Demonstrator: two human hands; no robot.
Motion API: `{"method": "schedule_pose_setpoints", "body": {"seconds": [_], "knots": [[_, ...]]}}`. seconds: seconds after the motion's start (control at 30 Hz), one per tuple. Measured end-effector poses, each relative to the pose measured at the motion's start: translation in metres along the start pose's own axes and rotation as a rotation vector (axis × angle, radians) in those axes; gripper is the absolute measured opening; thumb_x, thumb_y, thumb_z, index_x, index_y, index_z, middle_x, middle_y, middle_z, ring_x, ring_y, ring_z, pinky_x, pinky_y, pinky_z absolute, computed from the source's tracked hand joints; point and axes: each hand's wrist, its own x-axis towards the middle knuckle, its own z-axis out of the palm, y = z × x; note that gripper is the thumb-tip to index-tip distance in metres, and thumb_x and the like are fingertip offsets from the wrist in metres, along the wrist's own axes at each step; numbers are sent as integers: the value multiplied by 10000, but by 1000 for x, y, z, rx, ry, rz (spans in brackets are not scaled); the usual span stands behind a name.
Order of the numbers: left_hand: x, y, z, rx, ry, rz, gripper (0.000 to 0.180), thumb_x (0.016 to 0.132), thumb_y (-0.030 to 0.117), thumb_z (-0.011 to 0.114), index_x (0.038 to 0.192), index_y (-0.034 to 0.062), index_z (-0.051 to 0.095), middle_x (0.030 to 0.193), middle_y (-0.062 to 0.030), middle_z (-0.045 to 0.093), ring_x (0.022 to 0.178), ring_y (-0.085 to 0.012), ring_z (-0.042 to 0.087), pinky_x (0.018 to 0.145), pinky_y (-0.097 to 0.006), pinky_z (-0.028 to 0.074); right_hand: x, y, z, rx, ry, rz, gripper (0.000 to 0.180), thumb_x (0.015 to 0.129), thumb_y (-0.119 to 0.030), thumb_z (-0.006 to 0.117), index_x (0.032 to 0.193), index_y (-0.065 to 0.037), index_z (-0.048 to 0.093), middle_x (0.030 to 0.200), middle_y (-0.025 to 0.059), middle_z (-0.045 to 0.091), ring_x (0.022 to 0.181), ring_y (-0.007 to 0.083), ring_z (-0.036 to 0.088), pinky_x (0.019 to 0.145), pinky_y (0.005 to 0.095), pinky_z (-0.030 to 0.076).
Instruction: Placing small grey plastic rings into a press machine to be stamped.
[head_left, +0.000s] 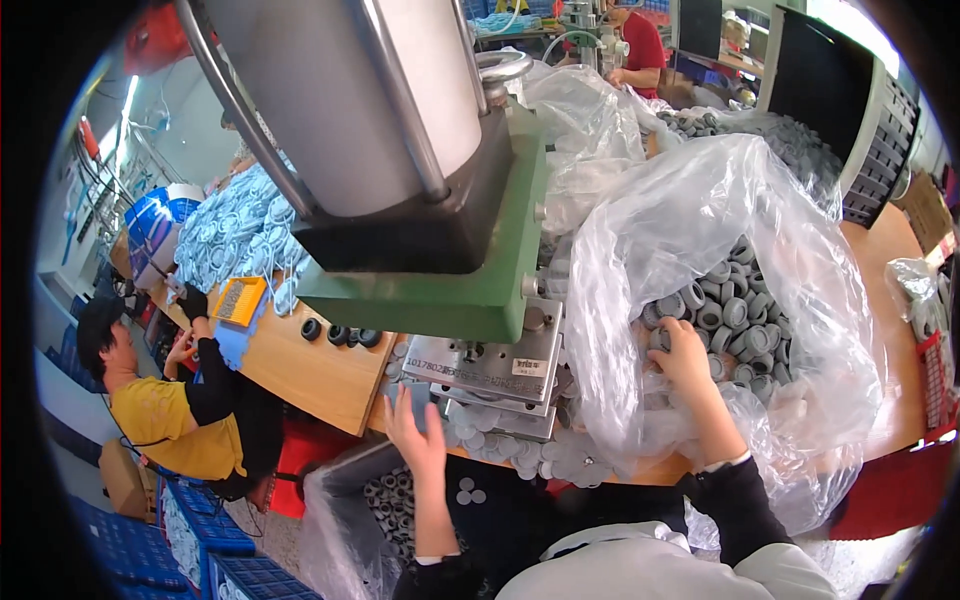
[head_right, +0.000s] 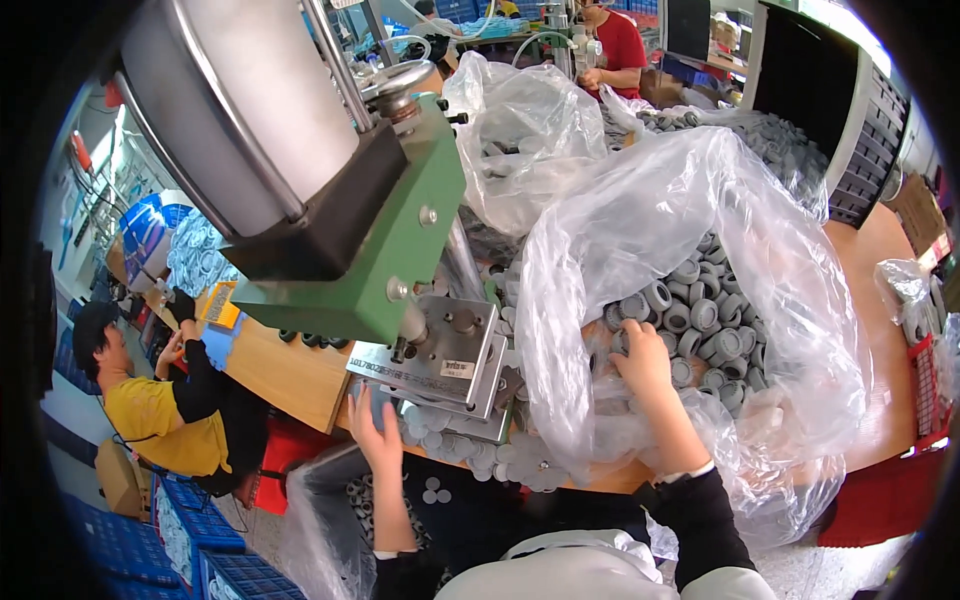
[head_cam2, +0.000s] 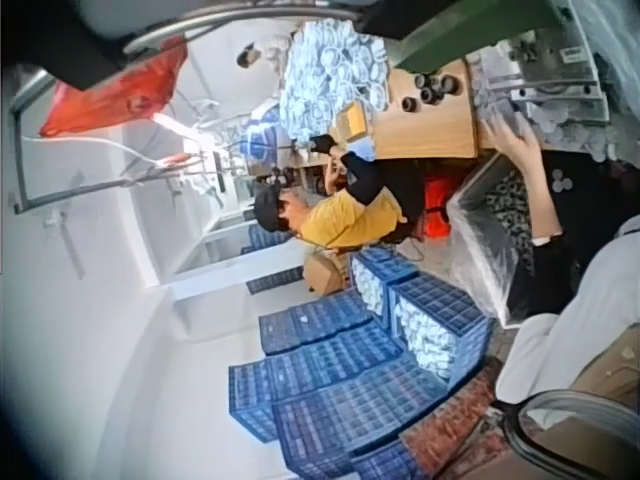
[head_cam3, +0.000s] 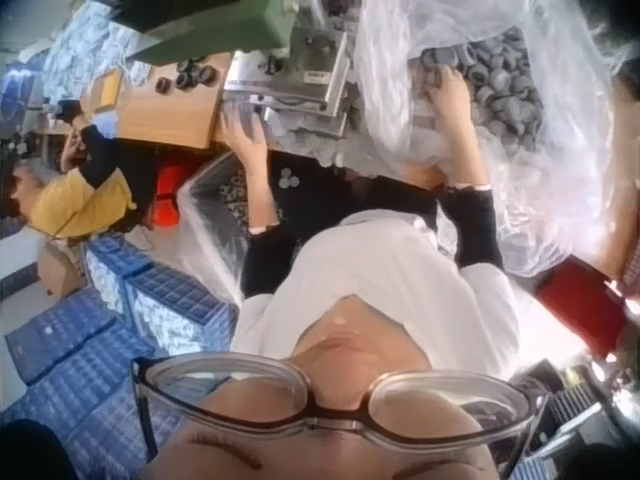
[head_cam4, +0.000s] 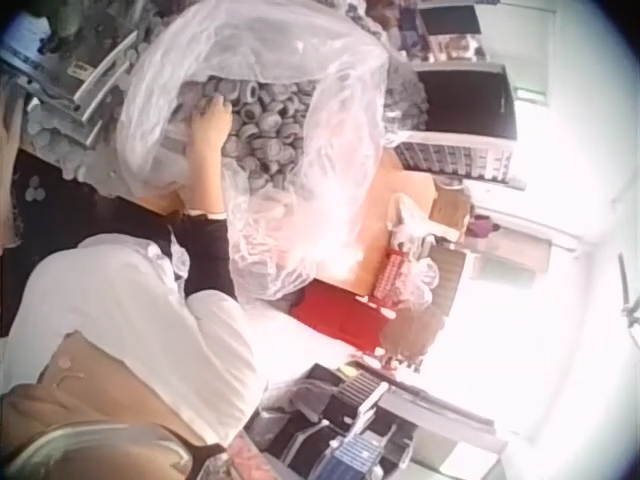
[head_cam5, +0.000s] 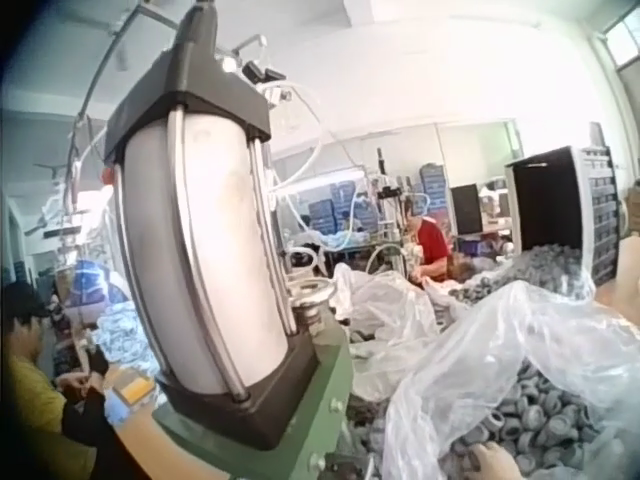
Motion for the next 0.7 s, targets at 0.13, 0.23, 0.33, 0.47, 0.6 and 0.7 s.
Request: {"method": "schedule_pose_setpoints", "body": {"seconds": [0.13, 0.23, 0.33, 0.47, 0.6, 0.7], "knots": [[29, 73, -22, -326, 121, 209, 654, 735, 233, 706, 1280, -14, 442, 1249, -201, 503, 1186, -391, 439, 990, -475, 336, -14, -31, -38, 247, 103, -19, 513, 670, -165, 781, 1112, -28, 558, 987, 147, 561, 869, 260, 572, 744, 339, 458], [62, 121, -16, -563, 12, 185, 519, 673, 174, 757, 1113, -12, 555, 1013, -171, 605, 923, -301, 593, 804, -386, 460, -27, -54, -66, 374, -20, 50, 497, 672, -140, 780, 1116, -25, 592, 988, 98, 552, 797, 167, 520, 699, 262, 426], [85, 150, 1, -1056, 18, -264, 337, 660, 133, 753, 927, -5, 599, 804, -103, 636, 675, -258, 615, 628, -336, 475, -39, -70, -71, 511, 248, -268, 588, 648, -57, 760, 1200, -50, 558, 1088, 83, 553, 910, 184, 526, 721, 278, 417], [77, 134, 5, -590, 4, -6, 266, 666, 105, 733, 891, 40, 607, 745, -63, 625, 607, -243, 586, 575, -313, 454, -50, -97, -77, 637, 176, -363, 636, 604, -88, 794, 1192, -37, 555, 1113, 91, 556, 952, 192, 527, 746, 274, 406], [52, 122, -9, -438, 41, -5, 330, 660, 107, 757, 956, 59, 619, 882, -83, 640, 832, -267, 609, 743, -364, 468, -54, -137, -60, 667, -9, -557, 702, 633, -212, 833, 1223, -2, 515, 1034, 142, 613, 872, 247, 595, 730, 346, 479], [27, 100, -28, -449, 134, -38, 351, 667, 77, 758, 980, 26, 608, 932, -110, 643, 913, -293, 609, 859, -388, 449, -54, -165, -38, 686, -175, -518, 668, 680, -179, 800, 1235, 12, 482, 1014, 201, 609, 861, 335, 614, 748, 394, 494]]}}
